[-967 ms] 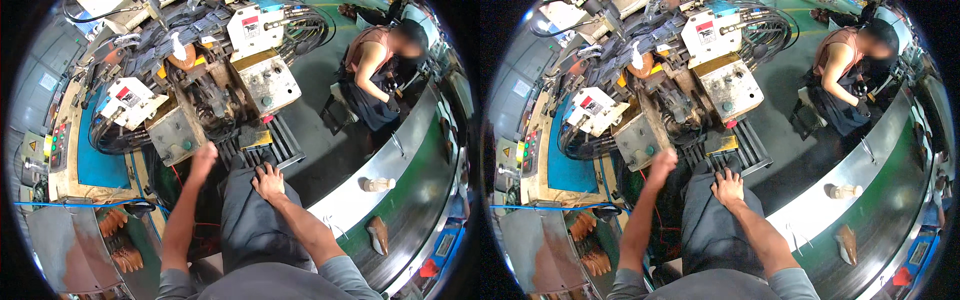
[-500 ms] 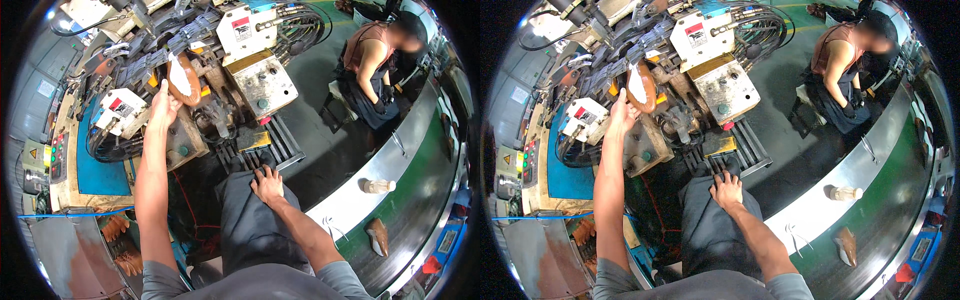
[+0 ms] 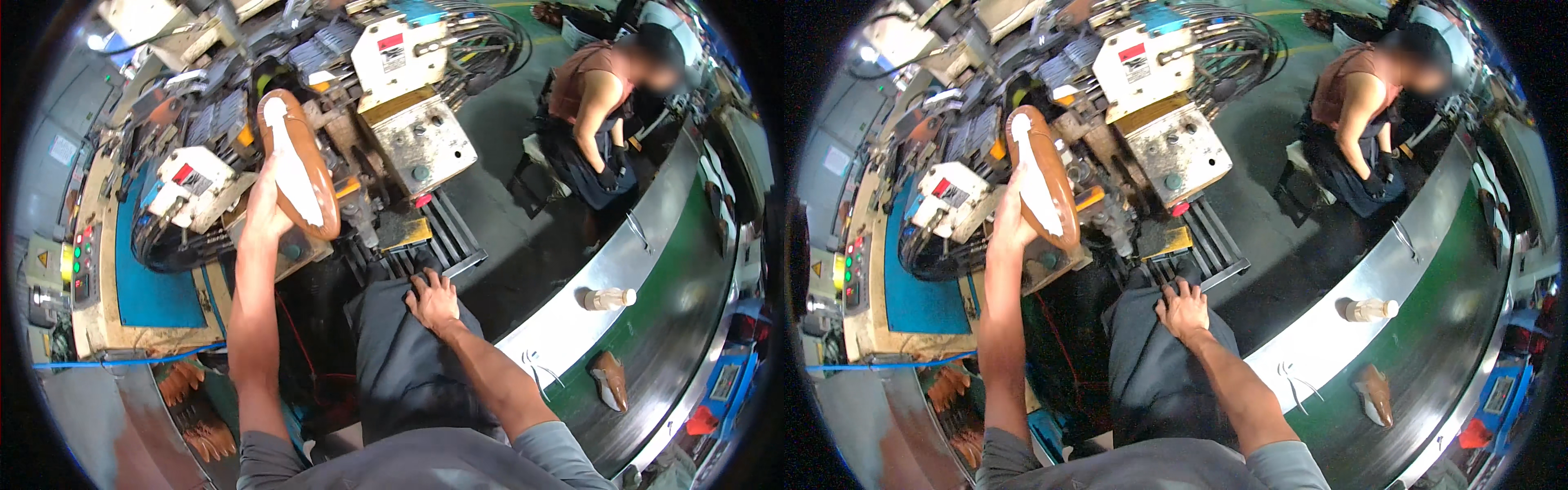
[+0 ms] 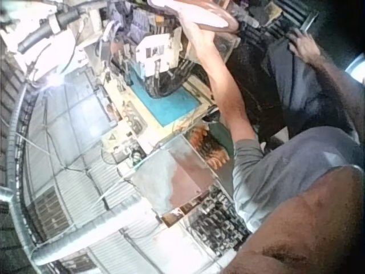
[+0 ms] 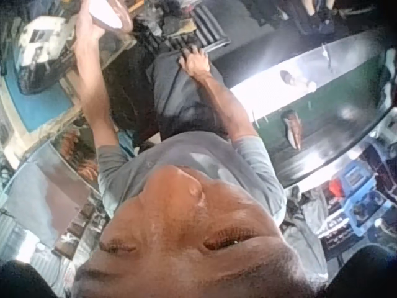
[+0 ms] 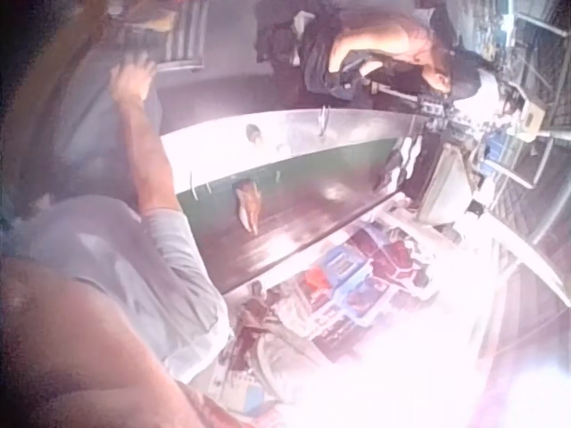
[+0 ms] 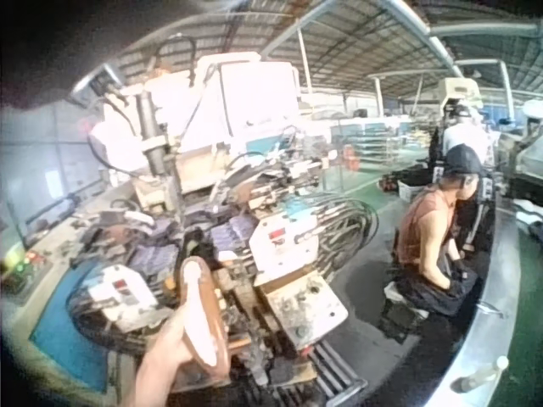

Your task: Operating a shoe lasting machine to shape and bond shoe uppers to soles.

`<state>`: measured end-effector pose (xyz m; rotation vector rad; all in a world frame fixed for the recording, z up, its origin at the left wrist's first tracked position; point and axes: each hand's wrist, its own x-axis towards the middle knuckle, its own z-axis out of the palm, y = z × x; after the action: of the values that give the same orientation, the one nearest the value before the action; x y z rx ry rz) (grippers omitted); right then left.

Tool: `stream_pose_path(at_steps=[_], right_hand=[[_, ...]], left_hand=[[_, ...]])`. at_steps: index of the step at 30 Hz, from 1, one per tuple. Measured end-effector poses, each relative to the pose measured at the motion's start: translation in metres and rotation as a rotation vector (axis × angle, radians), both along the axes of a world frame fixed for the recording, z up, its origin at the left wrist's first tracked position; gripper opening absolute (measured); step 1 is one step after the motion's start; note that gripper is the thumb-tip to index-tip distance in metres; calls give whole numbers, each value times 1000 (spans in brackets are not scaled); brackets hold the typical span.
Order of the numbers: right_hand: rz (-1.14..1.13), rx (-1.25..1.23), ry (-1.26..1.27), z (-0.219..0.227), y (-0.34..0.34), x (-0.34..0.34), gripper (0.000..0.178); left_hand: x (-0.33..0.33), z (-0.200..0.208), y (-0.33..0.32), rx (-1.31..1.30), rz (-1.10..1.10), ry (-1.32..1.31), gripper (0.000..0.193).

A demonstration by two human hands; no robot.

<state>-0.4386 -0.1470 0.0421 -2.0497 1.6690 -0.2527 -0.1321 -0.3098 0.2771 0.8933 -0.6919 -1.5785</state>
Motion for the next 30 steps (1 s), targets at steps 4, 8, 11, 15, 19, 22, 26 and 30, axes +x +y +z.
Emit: stream_pose_path(at_steps=[4, 8, 11, 15, 19, 22, 26, 30], right_hand=[[27, -50, -34, -9, -3, 8, 50], [126, -113, -39, -13, -7, 3, 49], [166, -189, -67, -21, -8, -16, 49], [193, -228, -35, -29, -6, -35, 49], [230, -189, -64, -29, -4, -9, 48], [234, -148, -44, -29, 1, 8, 48], [245, -33, -93, -9, -12, -14, 45], [-13, 89, -214, 11, 9, -115, 39]], left_hand=[[6, -23, 105, -104, 52, -111, 75], [35, -89, 239, 56, 393, -213, 78], [75, -138, 349, 326, 599, -328, 77], [160, -194, 508, 869, 762, -734, 68], [290, -232, 659, 962, 927, -1593, 81], [339, -254, 695, 1323, 343, -2103, 91], [363, -300, 682, 1604, 255, -1870, 97], [382, -291, 751, 1213, 213, -1944, 86]])
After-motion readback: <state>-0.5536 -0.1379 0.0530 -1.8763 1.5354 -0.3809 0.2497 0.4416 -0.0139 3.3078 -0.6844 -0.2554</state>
